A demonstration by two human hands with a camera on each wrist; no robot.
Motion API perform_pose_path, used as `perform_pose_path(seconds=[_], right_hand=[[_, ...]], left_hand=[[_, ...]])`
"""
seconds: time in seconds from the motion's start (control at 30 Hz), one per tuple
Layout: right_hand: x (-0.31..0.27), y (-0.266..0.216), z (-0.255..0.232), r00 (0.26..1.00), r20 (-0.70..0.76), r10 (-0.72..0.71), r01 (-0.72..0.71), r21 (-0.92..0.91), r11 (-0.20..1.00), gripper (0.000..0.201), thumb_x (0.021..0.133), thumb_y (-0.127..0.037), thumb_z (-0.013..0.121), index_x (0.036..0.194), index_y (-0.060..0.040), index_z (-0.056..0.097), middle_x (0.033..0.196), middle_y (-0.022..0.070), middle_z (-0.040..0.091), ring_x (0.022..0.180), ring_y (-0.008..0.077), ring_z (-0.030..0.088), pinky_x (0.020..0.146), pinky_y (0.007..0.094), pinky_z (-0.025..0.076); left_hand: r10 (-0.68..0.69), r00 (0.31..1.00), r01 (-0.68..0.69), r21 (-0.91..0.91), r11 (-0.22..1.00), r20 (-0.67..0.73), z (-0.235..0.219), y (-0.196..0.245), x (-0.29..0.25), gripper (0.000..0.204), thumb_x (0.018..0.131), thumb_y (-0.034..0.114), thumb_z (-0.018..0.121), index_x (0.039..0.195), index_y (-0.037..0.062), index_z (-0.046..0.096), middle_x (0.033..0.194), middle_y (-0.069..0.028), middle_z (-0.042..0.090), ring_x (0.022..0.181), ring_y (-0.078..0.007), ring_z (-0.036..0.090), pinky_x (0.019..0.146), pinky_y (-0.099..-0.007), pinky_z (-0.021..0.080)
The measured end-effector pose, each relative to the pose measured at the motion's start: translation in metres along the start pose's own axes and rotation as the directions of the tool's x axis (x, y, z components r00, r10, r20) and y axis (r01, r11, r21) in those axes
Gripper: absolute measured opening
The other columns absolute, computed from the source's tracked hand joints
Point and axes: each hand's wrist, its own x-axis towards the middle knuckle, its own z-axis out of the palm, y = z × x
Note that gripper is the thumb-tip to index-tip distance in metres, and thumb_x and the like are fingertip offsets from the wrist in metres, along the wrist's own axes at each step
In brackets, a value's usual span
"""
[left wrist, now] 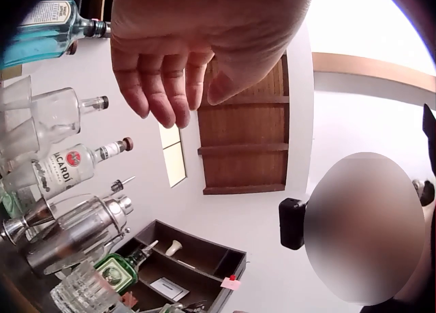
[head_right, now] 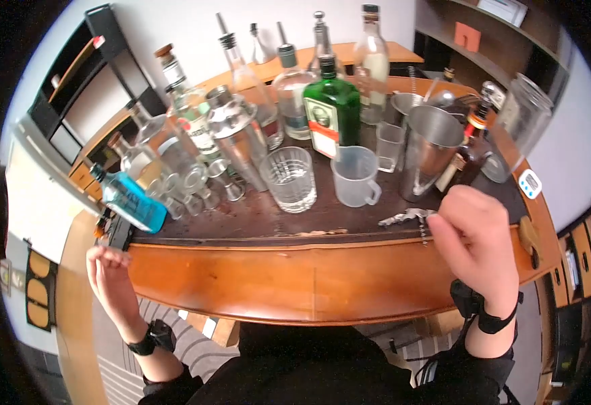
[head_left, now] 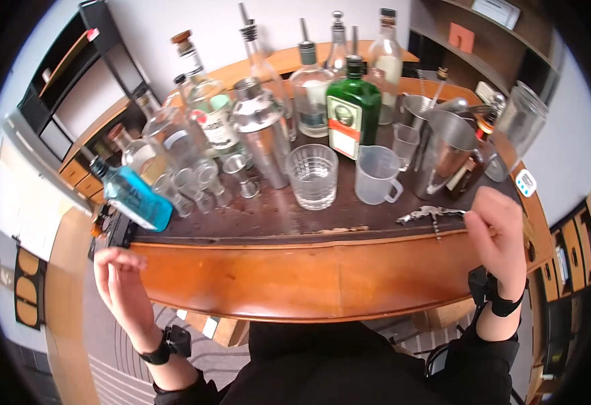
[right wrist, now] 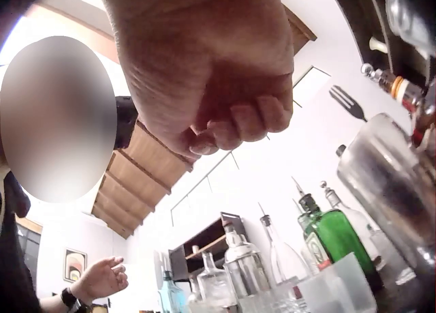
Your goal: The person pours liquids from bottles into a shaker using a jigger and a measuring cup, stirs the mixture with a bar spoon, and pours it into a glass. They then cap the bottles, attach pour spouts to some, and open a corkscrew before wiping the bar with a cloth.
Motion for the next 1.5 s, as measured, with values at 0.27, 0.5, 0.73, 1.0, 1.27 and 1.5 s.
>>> perform_pose_path(seconds=[0.27,0.5,0.73,1.0,1.27,1.5], right_hand=[[0.023,0.054,0.050,0.931,-0.169,0.324,-0.154,0.624,0.766,0.042,0.100,-0.017,0.049,0.062,-0.0079,0.034,0.058,-0.0067,0.030,0.053,0.0060,0.026,0.049,0.0265,0.018],[0.016,0.091,0.076,0.924,0.099,0.371,-0.218,0.930,0.297,0.044,0.101,-0.026,0.050,0.063,-0.0144,0.032,0.054,-0.0070,0.023,0.046,0.0062,0.019,0.046,0.0270,0.017],[0.007,0.093,0.086,0.898,0.137,0.419,-0.292,0.896,0.334,0.043,0.101,-0.027,0.051,0.064,-0.0138,0.033,0.054,-0.0063,0.026,0.047,0.0059,0.022,0.047,0.0266,0.017],[0.009,0.090,0.088,0.869,0.053,0.492,-0.245,0.910,0.334,0.043,0.099,-0.026,0.054,0.066,-0.0133,0.031,0.055,-0.0063,0.026,0.047,0.0051,0.022,0.047,0.0256,0.017],[-0.001,0.093,0.089,0.927,0.081,0.365,-0.216,0.913,0.346,0.038,0.096,-0.028,0.059,0.071,-0.0121,0.036,0.056,-0.0053,0.029,0.047,0.0051,0.025,0.046,0.0245,0.019],[-0.006,0.096,0.088,0.942,0.090,0.324,-0.229,0.878,0.420,0.040,0.094,-0.033,0.064,0.071,-0.0117,0.038,0.057,-0.0053,0.031,0.048,0.0047,0.026,0.047,0.0243,0.020]], left_hand=[[-0.066,0.998,0.055,-0.379,0.924,-0.018,0.009,-0.022,0.046,0.022,0.103,0.025,0.043,0.107,0.0072,0.054,0.074,0.0020,0.037,0.069,-0.0116,0.040,0.069,-0.0291,0.036],[-0.200,0.972,0.227,-0.709,0.668,0.124,0.030,-0.059,0.094,0.034,0.105,0.033,0.041,0.078,0.0130,0.042,0.062,0.0034,0.027,0.055,-0.0095,0.028,0.058,-0.0274,0.030],[-0.267,0.962,0.214,-0.773,0.597,0.060,0.028,-0.097,0.096,0.051,0.104,0.042,0.040,0.062,0.0174,0.025,0.053,0.0055,0.017,0.047,-0.0093,0.017,0.045,-0.0263,0.020],[-0.327,0.943,0.261,-0.750,0.608,0.062,0.031,-0.108,0.086,0.053,0.103,0.045,0.037,0.060,0.0178,0.023,0.051,0.0048,0.016,0.045,-0.0104,0.016,0.044,-0.0273,0.020],[-0.332,0.942,0.256,-0.758,0.600,0.055,0.027,-0.107,0.084,0.053,0.103,0.045,0.037,0.060,0.0175,0.023,0.052,0.0046,0.018,0.046,-0.0105,0.017,0.045,-0.0272,0.021],[-0.350,0.935,0.291,-0.700,0.652,0.062,0.030,-0.115,0.081,0.053,0.103,0.044,0.038,0.060,0.0167,0.024,0.052,0.0042,0.016,0.047,-0.0115,0.017,0.046,-0.0281,0.020]])
